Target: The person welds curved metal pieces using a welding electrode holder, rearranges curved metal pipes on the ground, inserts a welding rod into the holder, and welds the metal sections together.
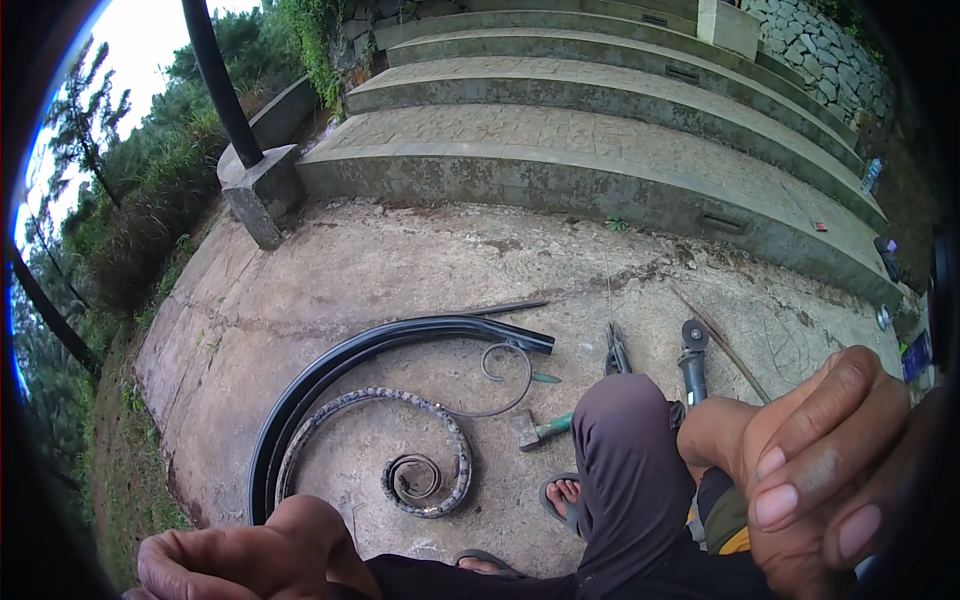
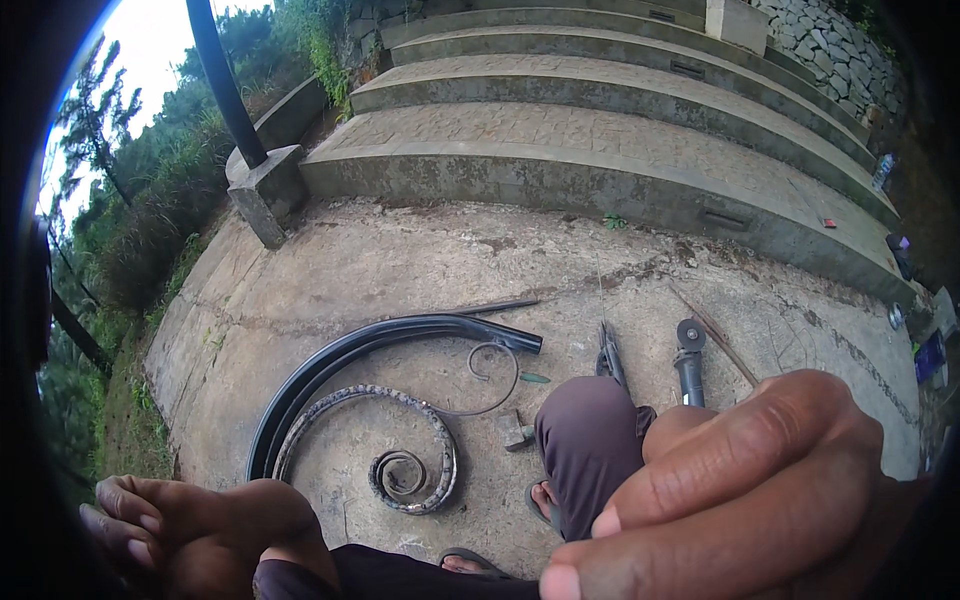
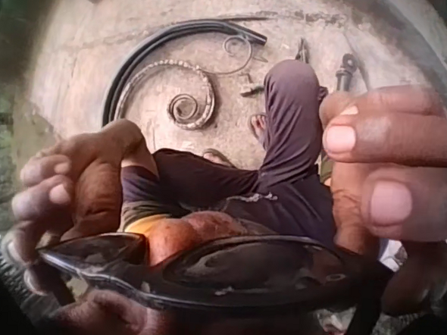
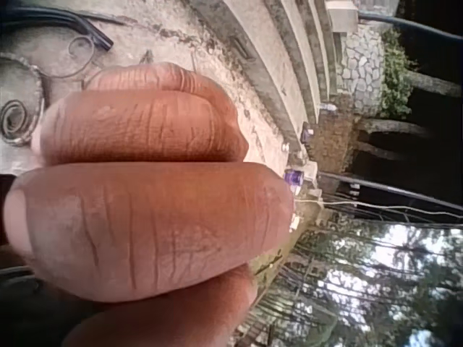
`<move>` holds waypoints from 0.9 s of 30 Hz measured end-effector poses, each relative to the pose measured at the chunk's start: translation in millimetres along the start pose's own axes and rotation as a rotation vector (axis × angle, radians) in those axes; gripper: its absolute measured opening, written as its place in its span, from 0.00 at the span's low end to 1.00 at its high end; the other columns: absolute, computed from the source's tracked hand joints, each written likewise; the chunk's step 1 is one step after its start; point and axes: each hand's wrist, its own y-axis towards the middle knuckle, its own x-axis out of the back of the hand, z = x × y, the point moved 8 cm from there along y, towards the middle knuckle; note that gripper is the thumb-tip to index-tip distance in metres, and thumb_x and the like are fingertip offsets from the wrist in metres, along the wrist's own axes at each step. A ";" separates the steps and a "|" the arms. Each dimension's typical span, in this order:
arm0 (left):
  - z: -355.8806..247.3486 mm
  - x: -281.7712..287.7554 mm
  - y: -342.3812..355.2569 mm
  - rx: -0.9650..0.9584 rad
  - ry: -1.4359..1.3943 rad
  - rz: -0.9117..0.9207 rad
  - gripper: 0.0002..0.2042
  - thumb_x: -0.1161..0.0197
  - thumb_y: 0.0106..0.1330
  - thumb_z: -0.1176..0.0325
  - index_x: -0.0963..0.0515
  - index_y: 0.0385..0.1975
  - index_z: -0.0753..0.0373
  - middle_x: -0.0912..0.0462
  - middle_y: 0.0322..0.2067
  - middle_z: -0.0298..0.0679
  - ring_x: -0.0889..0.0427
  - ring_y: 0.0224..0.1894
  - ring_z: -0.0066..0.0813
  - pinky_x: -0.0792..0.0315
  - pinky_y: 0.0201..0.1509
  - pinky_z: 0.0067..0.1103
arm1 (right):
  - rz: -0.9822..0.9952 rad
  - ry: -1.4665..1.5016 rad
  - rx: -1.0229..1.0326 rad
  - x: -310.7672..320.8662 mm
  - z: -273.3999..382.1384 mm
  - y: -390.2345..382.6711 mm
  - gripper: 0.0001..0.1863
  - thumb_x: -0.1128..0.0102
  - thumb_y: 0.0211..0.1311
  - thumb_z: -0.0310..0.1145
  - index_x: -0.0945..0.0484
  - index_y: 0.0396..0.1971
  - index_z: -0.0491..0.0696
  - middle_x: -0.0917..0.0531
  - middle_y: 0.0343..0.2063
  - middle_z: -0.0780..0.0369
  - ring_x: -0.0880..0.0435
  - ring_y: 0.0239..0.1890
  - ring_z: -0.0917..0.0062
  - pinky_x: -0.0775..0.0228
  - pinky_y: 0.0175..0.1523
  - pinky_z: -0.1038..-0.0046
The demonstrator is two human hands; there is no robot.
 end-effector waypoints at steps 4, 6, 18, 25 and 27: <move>15.8 -7.6 3.8 -0.062 -0.095 -0.252 0.20 0.38 0.71 0.73 0.35 0.60 0.63 0.23 0.48 0.43 0.19 0.37 0.37 0.23 0.32 0.29 | 0.050 -0.022 -0.098 -17.0 8.2 5.4 0.23 0.37 0.70 0.46 0.34 0.56 0.52 0.23 0.39 0.56 0.18 0.28 0.73 0.21 0.30 0.76; 35.8 -6.7 -5.2 -0.122 -0.049 -0.118 0.20 0.47 0.77 0.54 0.30 0.59 0.62 0.20 0.37 0.41 0.21 0.25 0.26 0.25 0.34 0.24 | 0.066 -0.040 -0.154 -22.0 6.6 2.0 0.21 0.36 0.70 0.45 0.32 0.53 0.51 0.22 0.38 0.57 0.19 0.26 0.74 0.22 0.29 0.77; 138.9 -44.7 -99.8 0.490 -0.006 0.302 0.11 0.34 0.58 0.76 0.22 0.38 0.74 0.15 0.31 0.47 0.13 0.31 0.33 0.21 0.35 0.24 | 0.195 0.210 -0.649 -68.2 -136.5 -79.6 0.08 0.30 0.62 0.30 0.19 0.36 0.43 0.16 0.25 0.65 0.18 0.24 0.88 0.28 0.31 0.82; 132.6 -28.8 -92.7 0.674 -0.094 0.208 0.13 0.33 0.64 0.73 0.21 0.44 0.74 0.16 0.37 0.46 0.16 0.39 0.30 0.24 0.46 0.25 | 0.191 0.232 -0.612 -79.5 -136.2 -69.5 0.08 0.30 0.63 0.29 0.19 0.37 0.43 0.19 0.23 0.69 0.18 0.25 0.89 0.28 0.33 0.83; 132.4 -29.8 -92.1 0.624 -0.095 0.214 0.12 0.33 0.65 0.72 0.21 0.44 0.74 0.16 0.38 0.46 0.17 0.39 0.30 0.25 0.45 0.25 | 0.201 0.252 -0.653 -80.2 -139.8 -75.0 0.07 0.30 0.63 0.29 0.19 0.37 0.44 0.18 0.23 0.69 0.18 0.25 0.89 0.28 0.33 0.83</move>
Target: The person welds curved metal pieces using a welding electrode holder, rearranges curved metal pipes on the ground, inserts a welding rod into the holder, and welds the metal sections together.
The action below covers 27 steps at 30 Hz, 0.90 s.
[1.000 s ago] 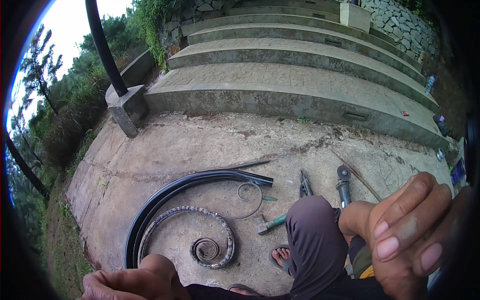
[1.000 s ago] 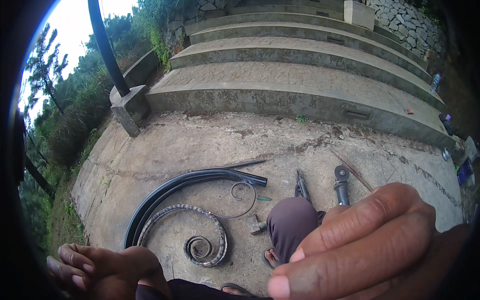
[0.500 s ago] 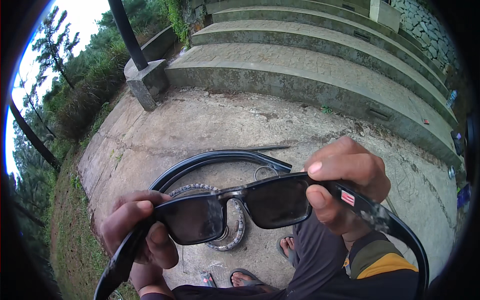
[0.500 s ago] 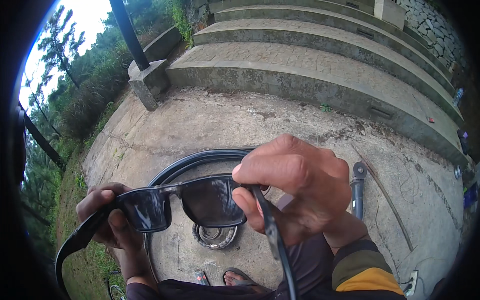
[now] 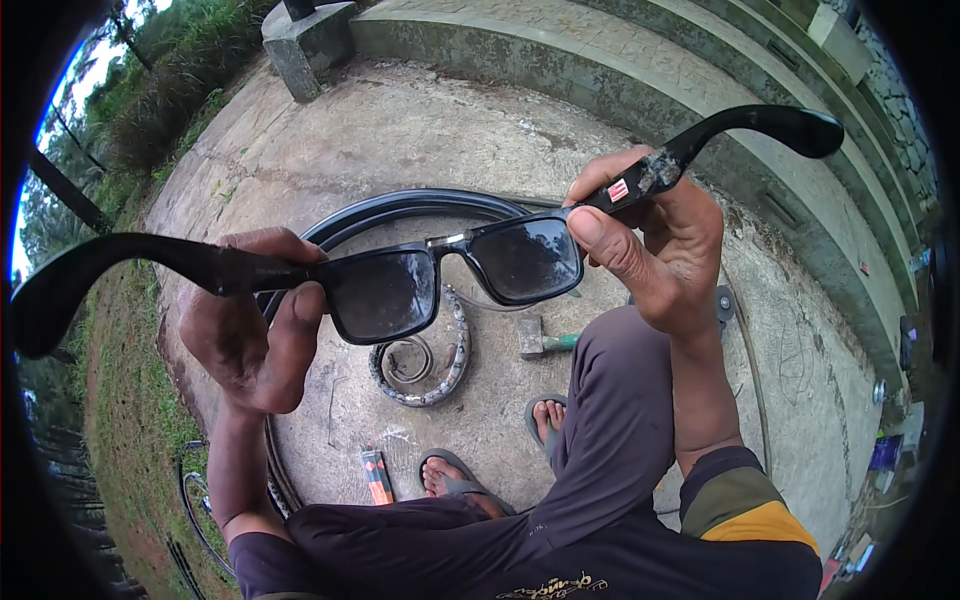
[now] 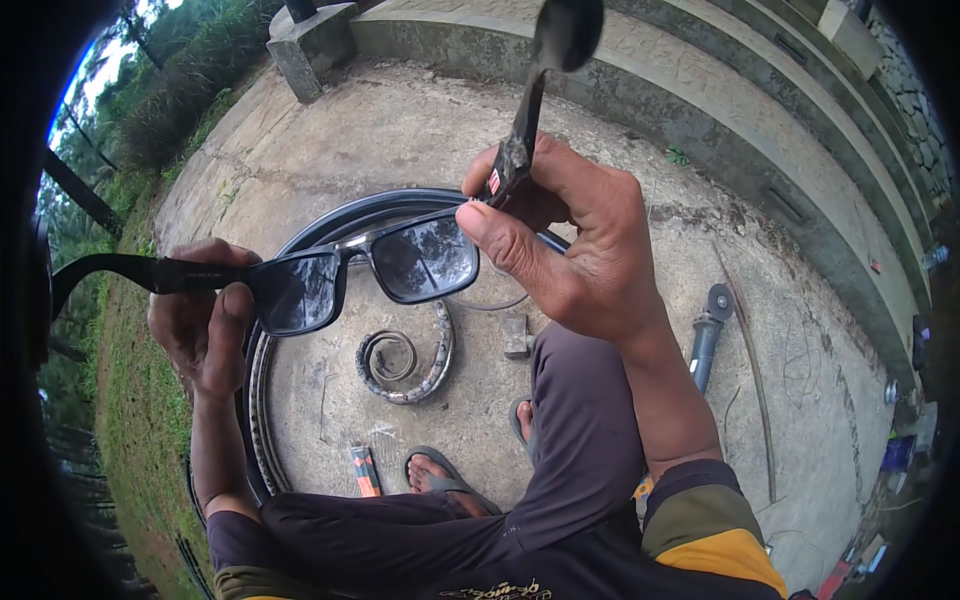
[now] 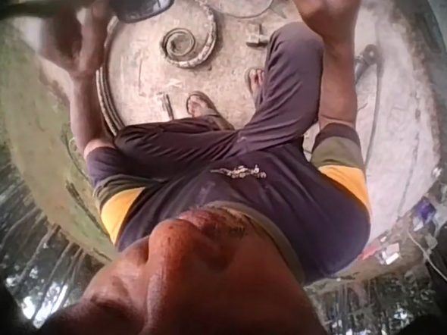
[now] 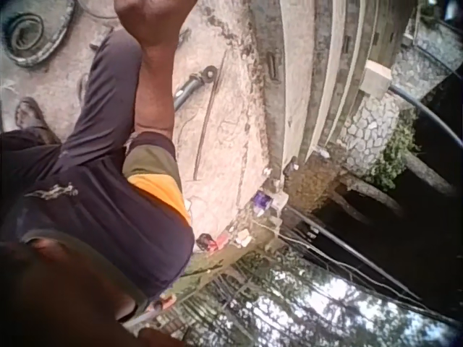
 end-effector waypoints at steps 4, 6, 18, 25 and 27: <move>14.1 -2.6 -0.2 0.040 0.002 0.027 0.12 0.33 0.66 0.71 0.21 0.43 0.73 0.17 0.40 0.47 0.17 0.38 0.30 0.24 0.44 0.24 | 0.018 0.018 -0.140 0.8 -6.0 -6.3 0.10 0.30 0.63 0.29 0.18 0.39 0.41 0.18 0.30 0.62 0.19 0.30 0.82 0.28 0.35 0.78; -0.2 -3.0 -11.6 -0.034 -0.051 -0.045 0.13 0.33 0.66 0.69 0.22 0.44 0.72 0.16 0.38 0.47 0.16 0.36 0.30 0.24 0.42 0.25 | 0.028 -0.040 0.148 2.0 11.4 -9.1 0.10 0.29 0.61 0.29 0.18 0.38 0.41 0.17 0.30 0.60 0.17 0.31 0.77 0.25 0.37 0.75; -72.9 -7.5 -23.2 -0.383 0.056 0.058 0.16 0.40 0.74 0.53 0.30 0.43 0.60 0.18 0.25 0.38 0.18 0.21 0.25 0.25 0.27 0.17 | 0.122 0.045 0.433 -2.3 71.8 -38.7 0.15 0.27 0.58 0.32 0.25 0.38 0.44 0.17 0.30 0.54 0.15 0.24 0.74 0.21 0.25 0.77; 77.0 -8.0 -39.4 0.375 -0.174 0.008 0.12 0.39 0.68 0.67 0.23 0.41 0.71 0.22 0.25 0.31 0.26 0.25 0.15 0.32 0.29 0.16 | 0.334 -0.023 -0.215 -40.9 -27.2 -4.2 0.12 0.29 0.62 0.33 0.22 0.36 0.43 0.18 0.24 0.66 0.19 0.25 0.86 0.28 0.29 0.82; 85.3 -9.1 -38.4 0.536 -0.241 0.038 0.10 0.39 0.67 0.69 0.23 0.41 0.70 0.23 0.24 0.31 0.23 0.23 0.16 0.28 0.29 0.16 | 0.358 0.074 -0.318 -46.6 -39.4 4.3 0.12 0.29 0.63 0.33 0.22 0.36 0.43 0.19 0.24 0.67 0.20 0.24 0.87 0.29 0.29 0.82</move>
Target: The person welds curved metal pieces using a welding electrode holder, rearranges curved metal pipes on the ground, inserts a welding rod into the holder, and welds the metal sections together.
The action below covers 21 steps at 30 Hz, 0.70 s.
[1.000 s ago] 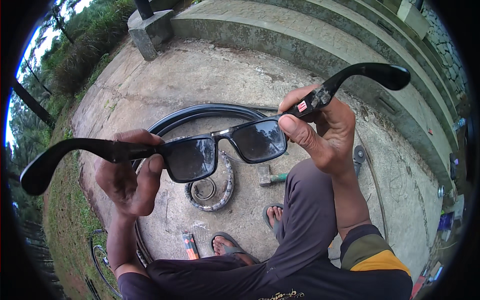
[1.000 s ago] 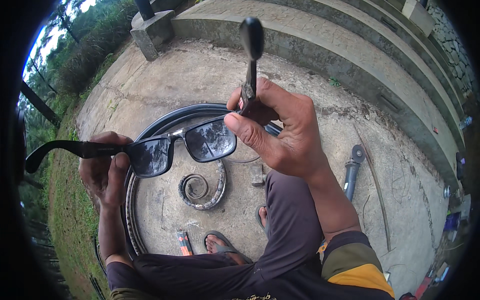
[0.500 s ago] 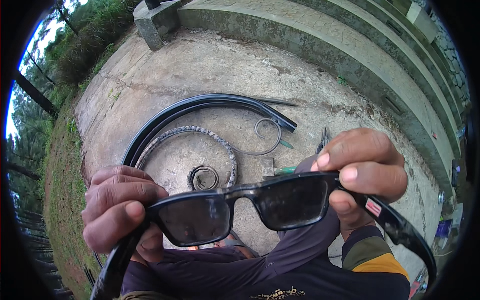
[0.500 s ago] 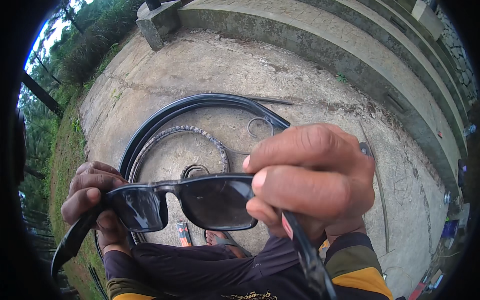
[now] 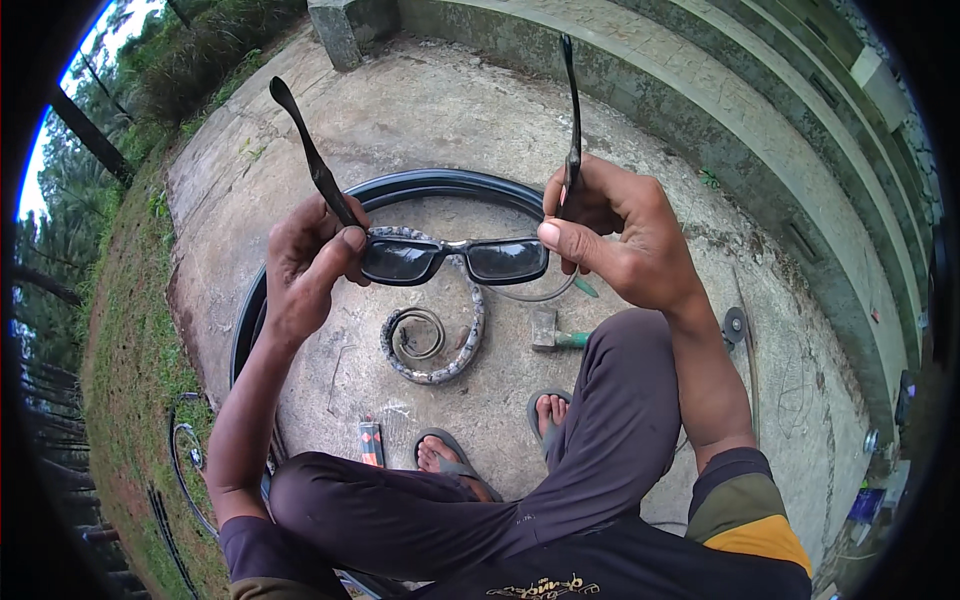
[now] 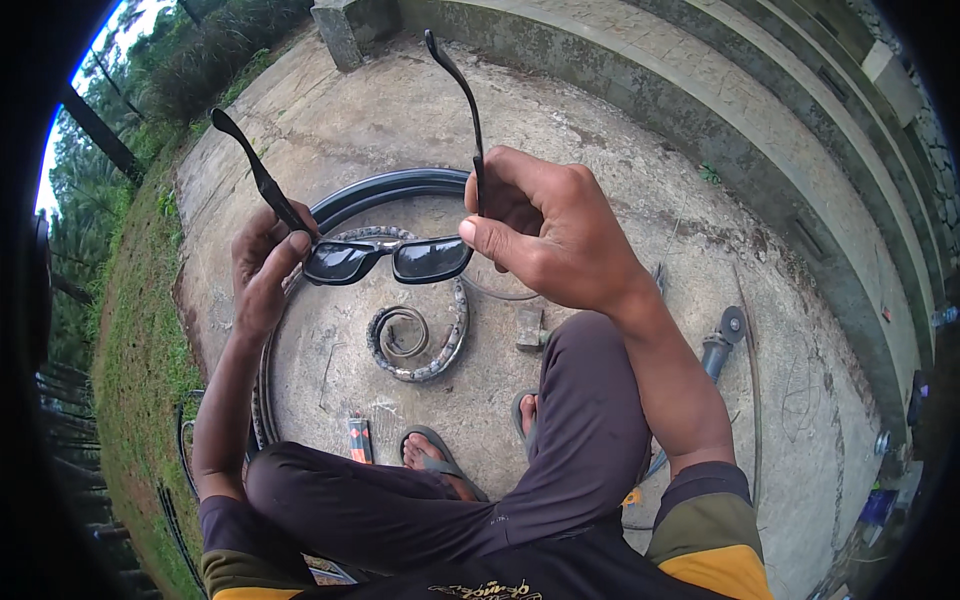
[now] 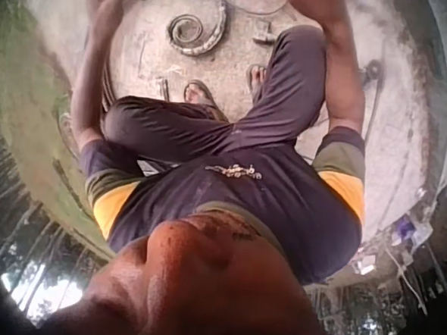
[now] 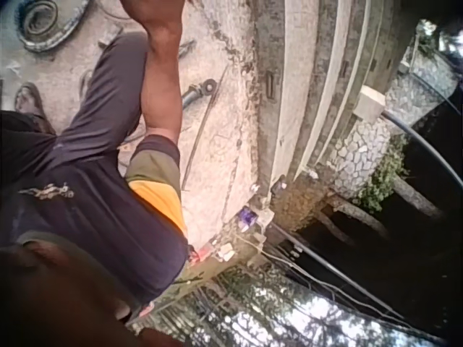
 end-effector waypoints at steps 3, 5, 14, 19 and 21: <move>-12.9 4.8 -14.4 0.033 0.025 0.022 0.09 0.37 0.65 0.70 0.22 0.38 0.70 0.19 0.24 0.35 0.18 0.24 0.19 0.25 0.30 0.16 | 0.082 0.038 -0.095 -3.9 -4.2 7.4 0.12 0.30 0.64 0.34 0.23 0.36 0.44 0.19 0.24 0.67 0.20 0.25 0.86 0.28 0.31 0.81; -39.4 3.2 -33.0 0.008 0.240 0.057 0.08 0.35 0.62 0.72 0.21 0.35 0.71 0.15 0.25 0.42 0.14 0.27 0.21 0.24 0.32 0.18 | 0.156 -0.091 -0.014 -7.0 2.4 0.0 0.10 0.29 0.62 0.32 0.20 0.36 0.43 0.16 0.28 0.64 0.17 0.30 0.83 0.24 0.37 0.78; -35.8 -72.4 -174.3 0.229 -0.153 0.151 0.17 0.36 0.72 0.65 0.19 0.51 0.73 0.13 0.38 0.50 0.11 0.40 0.35 0.22 0.49 0.26 | 0.299 -0.013 0.041 -64.4 1.4 -76.8 0.11 0.43 0.70 0.24 0.23 0.50 0.41 0.16 0.41 0.53 0.13 0.43 0.61 0.21 0.47 0.66; -0.7 -115.8 -230.3 0.674 -0.481 -0.020 0.13 0.37 0.73 0.70 0.19 0.50 0.73 0.15 0.41 0.44 0.14 0.35 0.25 0.19 0.40 0.18 | 0.522 0.247 -0.051 -81.9 -12.3 -91.7 0.20 0.45 0.73 0.36 0.24 0.59 0.42 0.19 0.55 0.49 0.15 0.51 0.60 0.24 0.54 0.68; 1.0 -117.7 -236.6 0.756 -0.517 -0.064 0.13 0.37 0.73 0.70 0.19 0.50 0.73 0.15 0.42 0.43 0.14 0.36 0.25 0.19 0.41 0.18 | 0.601 0.498 -0.070 -76.6 -7.7 -89.1 0.33 0.46 0.71 0.56 0.25 0.63 0.44 0.25 0.62 0.46 0.19 0.58 0.59 0.27 0.61 0.64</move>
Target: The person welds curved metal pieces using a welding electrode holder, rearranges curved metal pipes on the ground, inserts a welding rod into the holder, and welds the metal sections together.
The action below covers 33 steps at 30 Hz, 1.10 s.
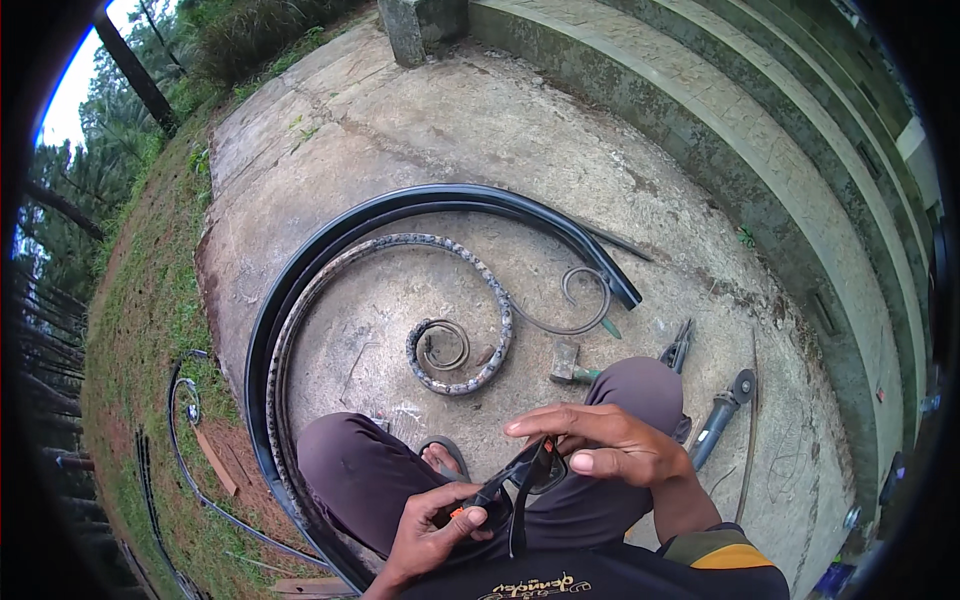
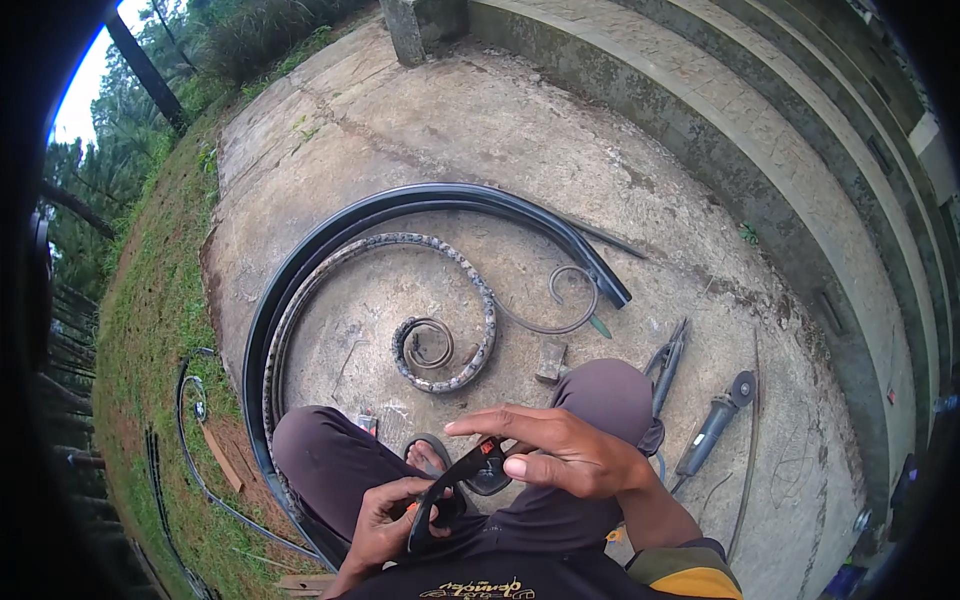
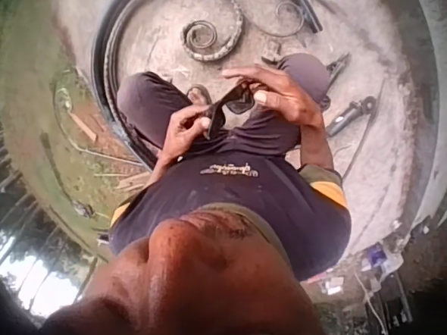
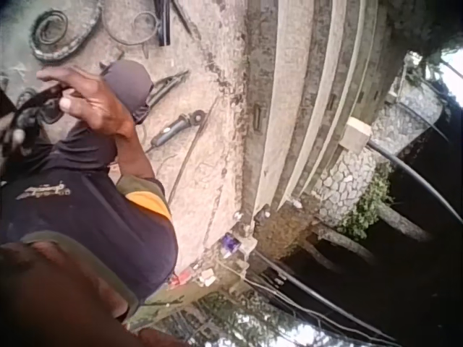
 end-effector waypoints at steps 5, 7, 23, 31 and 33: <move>-11.5 -2.1 0.2 -0.102 0.389 -0.039 0.15 0.33 0.70 0.67 0.19 0.50 0.71 0.13 0.40 0.44 0.13 0.39 0.27 0.19 0.47 0.25 | 0.043 -0.113 -0.026 -8.0 -15.7 1.8 0.28 0.42 0.70 0.55 0.19 0.57 0.47 0.21 0.57 0.48 0.19 0.59 0.57 0.27 0.61 0.64; -29.8 -7.0 1.3 -0.126 0.427 -0.062 0.17 0.32 0.68 0.66 0.20 0.50 0.71 0.13 0.41 0.48 0.12 0.42 0.32 0.20 0.51 0.28 | 0.022 -0.202 -0.108 -9.8 -24.8 2.4 0.20 0.32 0.65 0.44 0.16 0.49 0.45 0.17 0.50 0.51 0.16 0.52 0.62 0.24 0.55 0.67; -89.1 -37.8 -50.3 -0.657 -0.102 0.635 0.11 0.33 0.69 0.68 0.17 0.44 0.69 0.16 0.43 0.48 0.16 0.41 0.43 0.25 0.45 0.34 | 0.289 -0.185 0.419 -12.2 84.1 40.4 0.19 0.24 0.56 0.46 0.18 0.29 0.44 0.15 0.24 0.58 0.16 0.22 0.72 0.27 0.25 0.74; -78.8 -15.3 -68.8 -0.712 -0.212 0.522 0.06 0.35 0.68 0.73 0.17 0.33 0.70 0.16 0.34 0.48 0.17 0.35 0.45 0.25 0.40 0.37 | 0.569 -0.447 0.600 -82.6 148.2 79.0 0.08 0.34 0.56 0.31 0.24 0.31 0.47 0.23 0.19 0.58 0.24 0.16 0.72 0.31 0.18 0.76; -68.2 -0.3 -69.6 -0.791 -0.161 0.336 0.07 0.36 0.69 0.70 0.19 0.40 0.69 0.18 0.37 0.42 0.18 0.41 0.38 0.26 0.47 0.32 | 0.617 -0.512 0.578 -100.4 153.2 86.8 0.08 0.34 0.49 0.28 0.23 0.30 0.47 0.23 0.18 0.57 0.24 0.16 0.70 0.30 0.19 0.73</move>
